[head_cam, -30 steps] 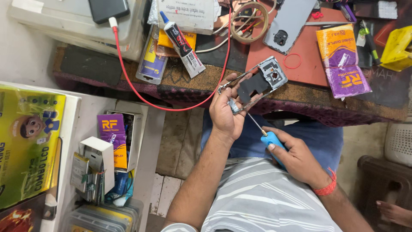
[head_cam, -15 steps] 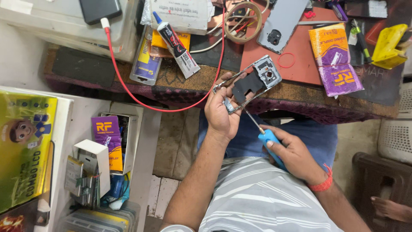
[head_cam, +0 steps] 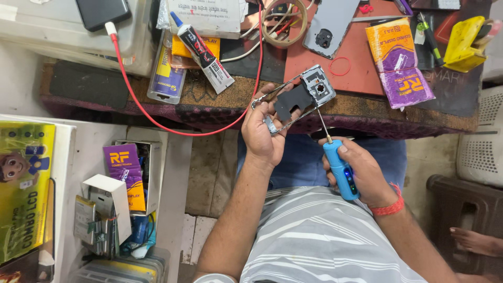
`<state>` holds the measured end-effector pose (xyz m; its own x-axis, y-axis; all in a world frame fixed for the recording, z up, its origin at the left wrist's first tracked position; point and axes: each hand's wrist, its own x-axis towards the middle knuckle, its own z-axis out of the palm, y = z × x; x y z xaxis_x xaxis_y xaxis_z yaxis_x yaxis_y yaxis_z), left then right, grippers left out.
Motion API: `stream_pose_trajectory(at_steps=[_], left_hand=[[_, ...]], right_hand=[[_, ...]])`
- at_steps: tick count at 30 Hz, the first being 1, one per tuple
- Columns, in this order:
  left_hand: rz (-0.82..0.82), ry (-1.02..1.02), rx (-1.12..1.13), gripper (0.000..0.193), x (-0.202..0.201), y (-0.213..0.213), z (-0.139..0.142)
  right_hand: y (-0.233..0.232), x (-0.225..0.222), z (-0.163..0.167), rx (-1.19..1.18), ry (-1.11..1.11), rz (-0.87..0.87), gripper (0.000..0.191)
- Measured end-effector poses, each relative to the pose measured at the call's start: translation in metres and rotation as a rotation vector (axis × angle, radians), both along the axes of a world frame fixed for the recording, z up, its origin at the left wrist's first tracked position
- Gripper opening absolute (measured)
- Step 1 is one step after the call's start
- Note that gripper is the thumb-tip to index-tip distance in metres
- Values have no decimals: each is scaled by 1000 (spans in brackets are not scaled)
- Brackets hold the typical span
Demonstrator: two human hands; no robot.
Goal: The person holds a disassembled smartphone frame and uses a blue-handled screwdriver to repeatedly probe and scrape the interior surfaces. The person rotates the frame to access different areas while continuing to scrape along the edges and around the camera cutout.
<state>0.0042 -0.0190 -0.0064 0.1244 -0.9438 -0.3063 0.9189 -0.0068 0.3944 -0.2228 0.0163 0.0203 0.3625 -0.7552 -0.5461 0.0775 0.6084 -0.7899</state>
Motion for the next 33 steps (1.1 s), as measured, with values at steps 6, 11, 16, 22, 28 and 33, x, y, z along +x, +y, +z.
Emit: stream_pose_trajectory(at_steps=[6,11,16,22,28,33], left_hand=[[5,-2,-19,37,0,1,-1],[13,-43,-71,36,0,2,-5],[26,-39,-35,36,-2,2,-3],[25,-60,-3,35,-2,2,0],[47,-59,-33,35,-4,3,-1],[71,-73,-6,34,-5,5,3]], right_hand=[[1,11,-6,-271,502,145,32],[4,14,-1,-441,646,277,31],[7,15,3,-442,663,317,33],[8,13,5,-426,638,330,33],[9,16,10,-446,689,379,33],[10,20,13,-400,729,336,33]])
